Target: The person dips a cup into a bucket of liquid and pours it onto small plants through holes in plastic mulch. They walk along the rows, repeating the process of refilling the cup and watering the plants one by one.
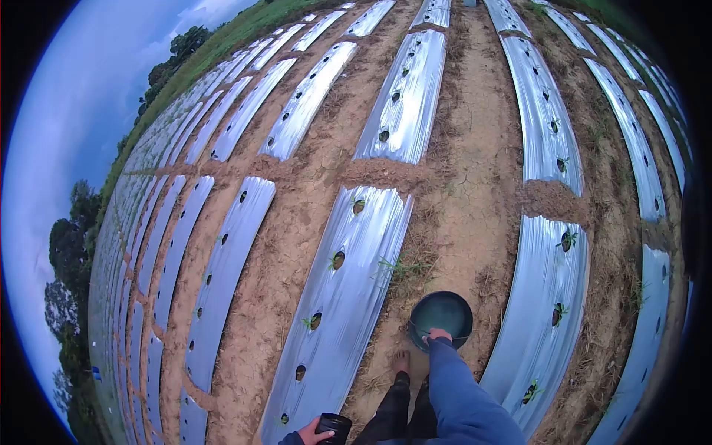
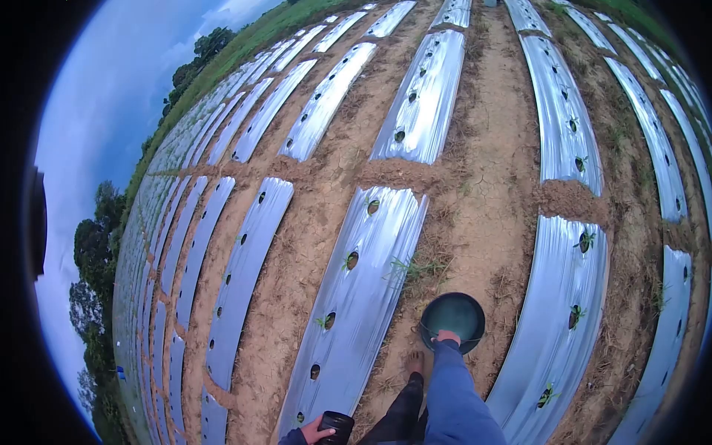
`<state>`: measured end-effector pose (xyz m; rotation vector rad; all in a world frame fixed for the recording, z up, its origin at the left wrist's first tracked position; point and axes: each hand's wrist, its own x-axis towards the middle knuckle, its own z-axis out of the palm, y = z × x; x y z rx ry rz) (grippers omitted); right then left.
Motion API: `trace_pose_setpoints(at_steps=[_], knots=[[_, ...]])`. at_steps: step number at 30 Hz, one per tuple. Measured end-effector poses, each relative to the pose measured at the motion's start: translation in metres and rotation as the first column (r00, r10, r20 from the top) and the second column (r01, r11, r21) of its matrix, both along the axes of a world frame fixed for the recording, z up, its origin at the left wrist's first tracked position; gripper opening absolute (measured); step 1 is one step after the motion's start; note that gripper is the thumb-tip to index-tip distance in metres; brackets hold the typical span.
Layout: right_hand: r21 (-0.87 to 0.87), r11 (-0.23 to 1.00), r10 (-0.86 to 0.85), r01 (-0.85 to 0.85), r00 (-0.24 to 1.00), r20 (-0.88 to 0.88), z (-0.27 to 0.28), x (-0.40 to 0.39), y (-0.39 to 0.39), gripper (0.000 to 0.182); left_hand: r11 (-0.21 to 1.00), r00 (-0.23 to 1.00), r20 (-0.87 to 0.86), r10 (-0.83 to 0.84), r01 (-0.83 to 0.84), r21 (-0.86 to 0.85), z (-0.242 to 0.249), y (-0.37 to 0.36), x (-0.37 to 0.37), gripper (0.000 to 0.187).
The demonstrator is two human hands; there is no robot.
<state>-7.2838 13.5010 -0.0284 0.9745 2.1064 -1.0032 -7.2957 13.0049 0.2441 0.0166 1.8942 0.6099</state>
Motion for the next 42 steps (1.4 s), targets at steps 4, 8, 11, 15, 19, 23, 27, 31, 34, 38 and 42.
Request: trace_pose_setpoints(at_steps=[4,8,11,15,19,23,27,31,34,38,42], knots=[[0.045,0.991,0.128,-0.128,0.992,-0.016,-0.003,0.01,-0.018,0.052,0.992,0.995,0.062,0.075,-0.081,0.1,-0.004,0.017,0.052,0.079],[-0.014,0.949,0.314,-0.314,0.949,-0.035,0.006,0.034,-0.046,0.051,0.994,0.998,-0.039,0.054,-0.05,0.094,-0.003,0.042,0.06,0.091],[-0.093,0.929,0.346,-0.357,0.931,-0.12,-0.009,0.076,-0.062,0.049,0.992,0.987,-0.133,0.094,-0.082,0.096,0.006,0.059,0.061,0.095],[-0.119,0.93,0.343,-0.349,0.937,-0.065,-0.017,0.146,-0.062,0.045,0.987,0.959,-0.257,0.117,-0.084,0.134,-0.001,0.063,0.072,0.091],[-0.078,0.941,0.336,-0.331,0.94,0.063,-0.024,0.198,-0.022,0.044,0.981,0.94,-0.28,0.196,-0.192,0.043,0.03,0.054,0.084,0.086],[0.046,0.92,0.383,-0.389,0.919,0.096,-0.076,0.246,0.026,0.039,0.899,0.864,-0.351,0.361,-0.423,-0.114,0.03,-0.016,0.104,0.081],[0.089,0.995,0.032,-0.038,0.997,0.065,-0.05,0.248,0.063,0.032,0.813,0.863,-0.327,0.386,-0.486,-0.32,0.019,-0.095,0.15,0.093],[0.127,0.979,-0.145,0.158,0.983,-0.11,0.015,0.225,0.048,0.033,0.772,0.856,-0.342,0.387,-0.504,-0.387,0.016,-0.13,0.198,0.096],[0.107,0.976,-0.169,0.19,0.969,-0.18,0.03,0.213,0.011,0.035,0.779,0.819,-0.366,0.442,-0.553,-0.297,-0.024,-0.173,0.226,0.092],[-0.065,0.98,-0.196,0.186,0.943,-0.269,0.062,0.224,-0.083,0.036,0.807,0.82,-0.402,0.408,-0.53,-0.262,-0.09,-0.235,0.253,0.105],[-0.004,0.995,0.095,-0.1,0.956,-0.278,0.092,0.264,-0.152,0.032,0.833,0.796,-0.312,0.519,-0.553,-0.024,-0.089,-0.234,0.284,0.085]])
